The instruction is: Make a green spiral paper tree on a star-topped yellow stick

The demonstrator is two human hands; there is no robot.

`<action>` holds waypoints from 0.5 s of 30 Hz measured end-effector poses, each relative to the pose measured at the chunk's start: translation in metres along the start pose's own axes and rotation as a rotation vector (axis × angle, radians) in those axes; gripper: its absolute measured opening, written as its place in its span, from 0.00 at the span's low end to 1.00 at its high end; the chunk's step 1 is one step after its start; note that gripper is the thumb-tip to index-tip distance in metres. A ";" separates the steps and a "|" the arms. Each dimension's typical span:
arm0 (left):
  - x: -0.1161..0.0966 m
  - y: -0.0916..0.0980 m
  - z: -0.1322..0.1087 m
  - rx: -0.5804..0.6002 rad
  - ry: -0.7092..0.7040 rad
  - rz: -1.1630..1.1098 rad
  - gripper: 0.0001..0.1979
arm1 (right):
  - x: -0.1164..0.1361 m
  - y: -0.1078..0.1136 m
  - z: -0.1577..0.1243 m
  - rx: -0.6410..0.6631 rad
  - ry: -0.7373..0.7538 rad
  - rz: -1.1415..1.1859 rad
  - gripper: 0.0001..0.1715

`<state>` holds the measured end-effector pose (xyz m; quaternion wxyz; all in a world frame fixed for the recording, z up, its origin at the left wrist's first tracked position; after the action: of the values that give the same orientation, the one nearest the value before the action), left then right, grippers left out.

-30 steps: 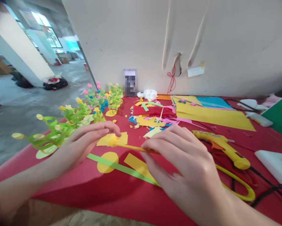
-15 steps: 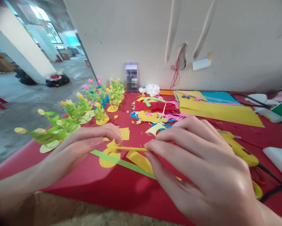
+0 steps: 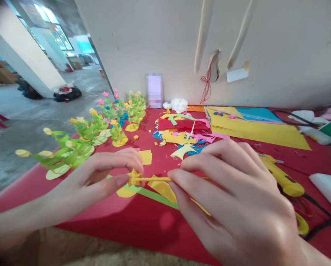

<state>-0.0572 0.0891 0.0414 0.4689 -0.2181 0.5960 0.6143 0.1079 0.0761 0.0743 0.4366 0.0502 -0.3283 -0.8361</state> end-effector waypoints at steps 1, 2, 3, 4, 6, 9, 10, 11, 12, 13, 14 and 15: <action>0.001 0.000 0.000 -0.003 -0.002 0.001 0.06 | 0.000 -0.001 0.000 0.002 0.018 -0.002 0.03; 0.001 -0.001 0.000 -0.004 -0.001 0.002 0.06 | 0.001 -0.001 0.001 0.006 0.053 -0.007 0.03; 0.002 -0.001 0.000 -0.008 0.002 0.003 0.06 | 0.002 -0.001 0.001 0.009 0.090 -0.013 0.03; 0.003 -0.001 0.001 -0.014 0.000 0.003 0.05 | 0.003 -0.001 0.000 0.011 0.113 -0.020 0.03; 0.004 -0.002 0.001 -0.029 -0.013 0.001 0.05 | 0.002 -0.001 0.000 0.019 0.125 -0.030 0.03; 0.007 -0.002 0.000 -0.041 -0.014 0.002 0.05 | 0.000 -0.002 -0.002 0.012 0.094 -0.023 0.04; 0.009 -0.002 -0.001 -0.044 -0.002 0.001 0.05 | -0.001 -0.003 -0.003 0.016 0.092 -0.016 0.04; 0.012 -0.001 -0.001 -0.047 0.024 -0.003 0.05 | -0.002 -0.005 -0.003 0.020 0.090 -0.008 0.04; 0.016 0.000 -0.001 -0.052 0.058 -0.015 0.06 | -0.003 -0.006 -0.003 0.028 0.084 -0.001 0.04; 0.020 0.001 -0.001 -0.064 0.106 -0.035 0.08 | -0.005 -0.009 -0.003 0.041 0.078 0.008 0.05; 0.026 0.002 -0.001 -0.075 0.164 -0.059 0.10 | -0.007 -0.011 -0.002 0.054 0.073 0.019 0.05; 0.031 0.002 0.001 -0.084 0.218 -0.083 0.12 | -0.011 -0.013 -0.001 0.059 0.056 0.032 0.05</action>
<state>-0.0731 0.1001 0.0174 0.4168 -0.3275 0.6078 0.5913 0.1062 0.0889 0.0634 0.4572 0.0811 -0.3411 -0.8173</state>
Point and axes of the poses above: each hand's wrist, its own z-axis towards the middle knuckle, its own y-axis out of the back of the hand, x = y × z, the point moved 6 cm from there along z, towards the middle knuckle, and after that the axes turned 5 degrees about -x, right-handed, at the moved point
